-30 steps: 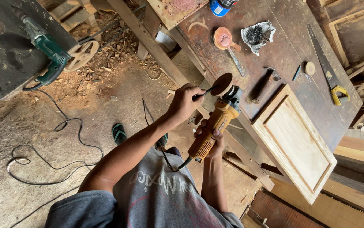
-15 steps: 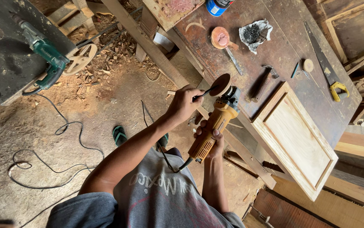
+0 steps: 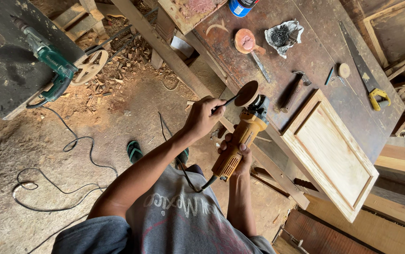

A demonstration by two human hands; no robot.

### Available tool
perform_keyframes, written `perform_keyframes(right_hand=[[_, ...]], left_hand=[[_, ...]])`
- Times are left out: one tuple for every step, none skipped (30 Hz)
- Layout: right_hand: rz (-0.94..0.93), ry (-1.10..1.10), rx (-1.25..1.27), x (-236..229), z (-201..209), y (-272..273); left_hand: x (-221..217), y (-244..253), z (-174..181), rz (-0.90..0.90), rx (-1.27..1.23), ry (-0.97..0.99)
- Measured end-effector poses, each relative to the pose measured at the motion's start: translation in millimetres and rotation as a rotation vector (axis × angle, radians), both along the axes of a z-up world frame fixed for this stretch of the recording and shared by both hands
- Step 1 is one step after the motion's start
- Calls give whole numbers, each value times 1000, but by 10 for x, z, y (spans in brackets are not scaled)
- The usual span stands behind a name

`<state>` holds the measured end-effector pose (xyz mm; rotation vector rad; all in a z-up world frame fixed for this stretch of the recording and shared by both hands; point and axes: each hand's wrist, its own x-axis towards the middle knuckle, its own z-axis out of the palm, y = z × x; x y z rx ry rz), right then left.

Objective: The person assembles a wooden frame by hammering nails into the corners. They then use a putty knife to apply wood filler to the nail holes and smooth the surface. Finally, they use a wooden stick to scrape off excess filler.

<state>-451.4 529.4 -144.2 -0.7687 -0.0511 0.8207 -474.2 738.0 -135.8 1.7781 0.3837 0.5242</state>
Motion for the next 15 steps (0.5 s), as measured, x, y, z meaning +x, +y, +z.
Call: perform_keyframes(right_hand=[[-3,-4,-4,4,4,1],[-6,-6,-9,-4,4,0],[-5,1,-2,-11,4,-1],[-4,7,6,-10,5,0],[-3,13,14,-8,8,-1],[-8,11,9,-4,8,-4],[-13,10,4,0,8,-7],[-18,11,-2,-4,9,-12],[-20,9,-1,-2,10,-14],[-20,8,1,-5,11,-14],[-20,7,2,-8,13,-9],[-23,5,-6,-7,20,-9],[-25,2,-13,-11,28,-7],[-28,0,-21,-17,36,-2],[-36,-10,-40,-31,50,-5]], left_hand=[[12,-12,-11,-3,12,-30],[13,-26,-27,-5,24,-58],[10,-35,-44,-8,36,-87],[14,-41,-57,-20,28,-78],[15,-43,-70,-32,20,-70],[20,-46,-80,-46,12,-63],[24,-43,-89,-48,26,-93],[21,-39,-94,-51,39,-121],[23,-39,-94,-53,52,-149],[19,-33,-91,-59,26,-93],[23,-30,-83,-64,1,-37],[34,-33,-70,-70,-26,17],[38,-28,-58,-72,-23,8],[43,-28,-43,-73,-21,0],[41,-31,-27,-74,-18,-9]])
